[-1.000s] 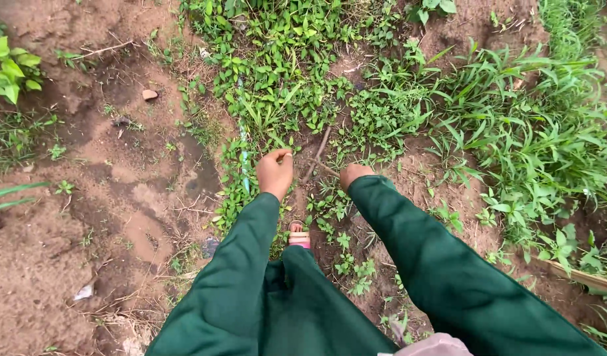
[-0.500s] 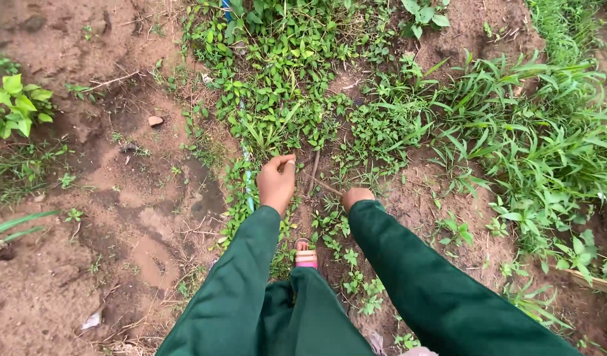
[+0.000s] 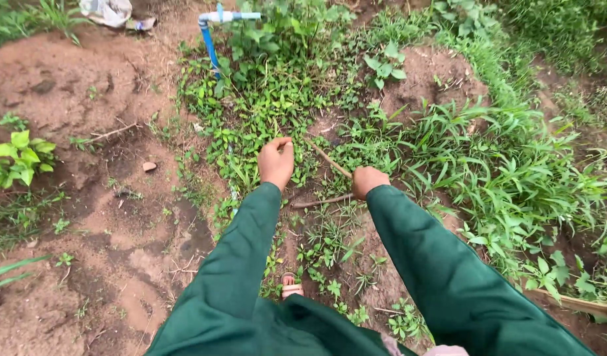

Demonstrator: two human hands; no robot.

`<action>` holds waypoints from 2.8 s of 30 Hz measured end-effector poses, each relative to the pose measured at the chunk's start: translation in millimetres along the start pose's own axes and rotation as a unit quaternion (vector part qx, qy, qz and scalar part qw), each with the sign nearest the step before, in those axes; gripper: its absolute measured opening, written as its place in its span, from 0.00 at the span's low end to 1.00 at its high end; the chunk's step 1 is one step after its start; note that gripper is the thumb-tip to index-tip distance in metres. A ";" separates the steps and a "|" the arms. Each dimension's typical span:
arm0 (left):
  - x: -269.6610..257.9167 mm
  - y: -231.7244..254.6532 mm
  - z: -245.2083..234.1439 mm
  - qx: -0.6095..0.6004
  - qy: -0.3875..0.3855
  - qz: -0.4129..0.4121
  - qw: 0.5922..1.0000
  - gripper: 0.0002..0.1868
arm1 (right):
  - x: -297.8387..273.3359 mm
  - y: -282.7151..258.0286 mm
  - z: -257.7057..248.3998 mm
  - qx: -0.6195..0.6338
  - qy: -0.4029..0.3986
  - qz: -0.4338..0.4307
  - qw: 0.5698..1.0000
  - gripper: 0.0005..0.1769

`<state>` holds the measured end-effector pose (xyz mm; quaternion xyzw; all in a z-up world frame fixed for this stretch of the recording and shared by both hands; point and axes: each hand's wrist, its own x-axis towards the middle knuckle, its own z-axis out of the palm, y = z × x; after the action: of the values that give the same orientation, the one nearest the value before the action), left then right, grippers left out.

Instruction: Tying and securing plant supports using flexible vines and sticks in an outdoor garden.

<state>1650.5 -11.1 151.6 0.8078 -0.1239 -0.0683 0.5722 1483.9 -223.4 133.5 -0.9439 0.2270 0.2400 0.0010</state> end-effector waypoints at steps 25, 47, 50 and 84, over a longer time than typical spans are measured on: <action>290.8 65.7 -41.1 -0.420 -0.108 -0.176 0.884 0.29 | 30.4 -31.8 -171.9 0.653 -0.079 -0.024 0.753 0.19; 422.1 115.1 -204.7 -0.416 0.179 0.049 0.890 0.15 | 355.0 -156.1 -371.4 0.388 0.244 -0.240 0.856 0.20; 423.4 102.5 -260.2 -0.429 0.236 0.037 0.871 0.13 | 380.2 -222.6 -386.1 0.392 0.251 -0.341 0.817 0.18; 1046.1 -204.7 -432.3 -0.312 0.098 -0.167 0.930 0.33 | 867.3 -634.8 -568.1 0.399 0.021 -0.115 0.909 0.23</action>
<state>2788.7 154.4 137.0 0.6000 0.0972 -0.1186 0.7852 2691.4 -88.1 174.8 -0.8891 0.1941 0.1075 0.4004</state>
